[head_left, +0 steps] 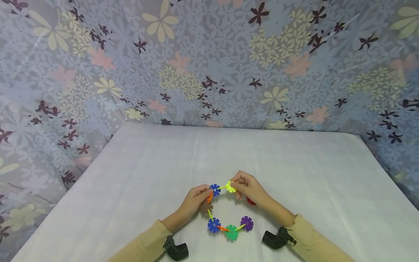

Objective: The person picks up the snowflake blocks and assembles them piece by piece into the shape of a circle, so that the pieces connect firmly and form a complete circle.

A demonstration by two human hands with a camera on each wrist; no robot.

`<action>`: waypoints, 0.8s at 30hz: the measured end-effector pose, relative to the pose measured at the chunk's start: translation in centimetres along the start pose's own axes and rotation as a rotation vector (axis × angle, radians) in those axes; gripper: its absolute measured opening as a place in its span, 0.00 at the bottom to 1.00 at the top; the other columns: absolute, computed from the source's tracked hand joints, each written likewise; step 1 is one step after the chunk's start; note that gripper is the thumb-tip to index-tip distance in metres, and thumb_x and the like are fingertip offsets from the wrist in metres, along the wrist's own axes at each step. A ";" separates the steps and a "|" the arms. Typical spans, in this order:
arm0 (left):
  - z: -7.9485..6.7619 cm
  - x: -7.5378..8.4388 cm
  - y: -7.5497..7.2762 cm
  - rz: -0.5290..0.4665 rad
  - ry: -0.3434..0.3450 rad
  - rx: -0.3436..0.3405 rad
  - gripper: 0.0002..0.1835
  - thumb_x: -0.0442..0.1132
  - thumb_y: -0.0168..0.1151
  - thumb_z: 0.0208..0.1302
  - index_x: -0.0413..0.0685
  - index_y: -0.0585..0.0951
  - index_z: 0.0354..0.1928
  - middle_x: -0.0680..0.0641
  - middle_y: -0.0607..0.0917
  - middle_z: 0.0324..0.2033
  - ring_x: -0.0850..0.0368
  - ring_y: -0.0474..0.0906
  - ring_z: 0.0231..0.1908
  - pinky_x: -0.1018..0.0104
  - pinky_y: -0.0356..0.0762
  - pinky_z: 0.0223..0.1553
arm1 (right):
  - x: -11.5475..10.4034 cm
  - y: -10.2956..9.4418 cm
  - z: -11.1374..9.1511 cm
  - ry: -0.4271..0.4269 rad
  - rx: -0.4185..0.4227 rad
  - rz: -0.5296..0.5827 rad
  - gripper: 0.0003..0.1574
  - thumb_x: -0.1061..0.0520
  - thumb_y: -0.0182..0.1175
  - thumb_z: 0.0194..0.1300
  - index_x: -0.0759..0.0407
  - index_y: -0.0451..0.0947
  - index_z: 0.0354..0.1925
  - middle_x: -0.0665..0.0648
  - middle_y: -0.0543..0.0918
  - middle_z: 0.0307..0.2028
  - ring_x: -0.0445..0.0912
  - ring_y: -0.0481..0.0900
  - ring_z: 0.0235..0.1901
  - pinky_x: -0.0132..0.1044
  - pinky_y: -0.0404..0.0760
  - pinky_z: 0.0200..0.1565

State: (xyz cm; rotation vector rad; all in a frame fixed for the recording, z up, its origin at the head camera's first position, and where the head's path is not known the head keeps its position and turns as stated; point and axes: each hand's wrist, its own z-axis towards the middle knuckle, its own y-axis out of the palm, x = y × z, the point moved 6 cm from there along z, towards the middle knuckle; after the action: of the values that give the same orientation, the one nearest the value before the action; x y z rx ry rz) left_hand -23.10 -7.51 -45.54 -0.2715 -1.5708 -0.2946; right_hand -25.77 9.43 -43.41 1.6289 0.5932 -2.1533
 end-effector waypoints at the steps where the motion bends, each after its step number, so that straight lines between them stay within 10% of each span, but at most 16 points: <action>1: 0.0 0.0 0.0 -0.013 -0.001 0.007 0.13 0.34 0.51 0.65 0.25 0.72 0.35 0.54 0.67 0.15 0.64 0.67 0.15 0.74 0.63 0.17 | -0.1 -0.2 0.1 0.019 0.008 -0.020 0.07 0.65 0.50 0.65 0.71 0.68 0.38 0.69 0.72 0.20 0.43 0.72 0.16 0.34 0.72 0.18; 10: 0.1 -0.1 0.0 -0.074 -0.018 0.049 0.13 0.35 0.51 0.64 0.26 0.70 0.32 0.54 0.66 0.14 0.64 0.67 0.14 0.74 0.63 0.16 | -0.2 -4.8 0.4 0.165 0.203 -0.482 0.11 0.61 0.57 0.61 0.67 0.75 0.40 0.56 0.76 0.22 0.44 0.68 0.16 0.32 0.69 0.19; 15: 0.0 -0.3 0.0 -0.103 -0.060 0.056 0.10 0.35 0.50 0.65 0.36 0.71 0.28 0.53 0.67 0.14 0.63 0.71 0.14 0.73 0.65 0.15 | -0.5 -5.3 0.3 0.243 0.103 -0.641 0.17 0.61 0.62 0.56 0.68 0.73 0.43 0.57 0.77 0.33 0.45 0.72 0.25 0.34 0.73 0.25; 24: 0.0 -0.1 -0.1 -0.082 -0.066 0.070 0.09 0.36 0.50 0.65 0.39 0.71 0.27 0.53 0.68 0.14 0.64 0.69 0.13 0.73 0.62 0.15 | -2.2 -2.3 -1.2 0.412 -0.216 -0.867 0.18 0.60 0.71 0.42 0.59 0.70 0.27 0.50 0.69 0.22 0.43 0.66 0.24 0.35 0.68 0.26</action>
State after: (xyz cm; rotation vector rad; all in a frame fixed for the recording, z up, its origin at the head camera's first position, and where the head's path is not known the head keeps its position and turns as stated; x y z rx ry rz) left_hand -23.10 -7.65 -45.66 -0.1643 -1.6562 -0.2965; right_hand -25.44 12.07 -41.38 1.9096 1.8698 -2.1217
